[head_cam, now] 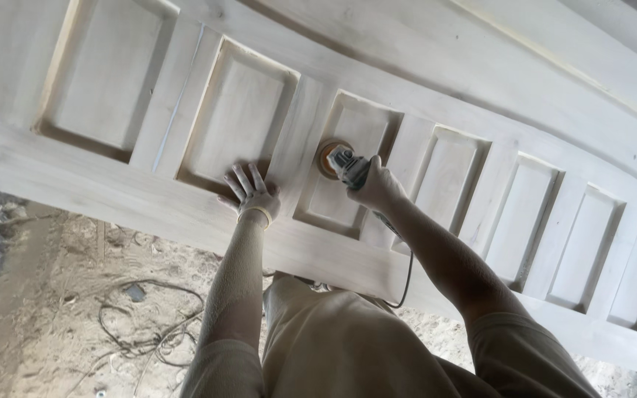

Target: The person uses an orbital sander to smooth the surface of a large white wooden door laid flat on the floor. They move the sander systematically across the raised panels and flat areas while wearing gloves.

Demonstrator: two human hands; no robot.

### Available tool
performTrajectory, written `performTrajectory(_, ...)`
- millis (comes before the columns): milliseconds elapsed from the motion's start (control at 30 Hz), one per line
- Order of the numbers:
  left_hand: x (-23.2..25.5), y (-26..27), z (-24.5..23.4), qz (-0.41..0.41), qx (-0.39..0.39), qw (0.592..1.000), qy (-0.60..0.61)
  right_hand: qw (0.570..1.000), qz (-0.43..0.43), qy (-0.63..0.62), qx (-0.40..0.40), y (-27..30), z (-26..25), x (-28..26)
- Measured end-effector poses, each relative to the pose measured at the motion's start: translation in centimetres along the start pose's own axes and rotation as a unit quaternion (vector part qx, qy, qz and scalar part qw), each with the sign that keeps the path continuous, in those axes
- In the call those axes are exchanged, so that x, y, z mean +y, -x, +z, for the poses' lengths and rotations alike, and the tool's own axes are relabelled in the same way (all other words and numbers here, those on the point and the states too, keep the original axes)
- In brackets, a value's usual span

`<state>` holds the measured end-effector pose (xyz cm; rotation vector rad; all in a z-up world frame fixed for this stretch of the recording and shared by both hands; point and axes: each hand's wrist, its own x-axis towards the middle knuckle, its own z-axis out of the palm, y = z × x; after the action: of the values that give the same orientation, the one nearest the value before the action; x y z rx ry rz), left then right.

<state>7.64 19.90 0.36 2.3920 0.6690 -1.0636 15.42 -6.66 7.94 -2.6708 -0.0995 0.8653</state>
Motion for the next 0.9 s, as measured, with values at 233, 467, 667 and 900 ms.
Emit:
performTrajectory(233, -0.1, -0.3, 0.3, 0.003, 0.002, 1.0, 0.004, 0.998, 0.017, 0.013, 0.057, -4.5, -3.5, -0.1)
performTrajectory(467, 0.0, 0.0, 0.4, 0.003, 0.027, 0.999, 0.017, 0.995, 0.065, -0.022, 0.069, -6.1, -4.5, 1.6)
performTrajectory(667, 0.2, 0.5, 0.2, 0.002, 0.026, 0.999, 0.023, 0.993, 0.084, -0.041, 0.068, -3.5, -5.1, 4.3)
performTrajectory(900, 0.4, 0.7, 0.4, -0.004, 0.037, 0.999, 0.022, 0.997, 0.076, -0.029, 0.018, 0.8, -2.8, 4.9)
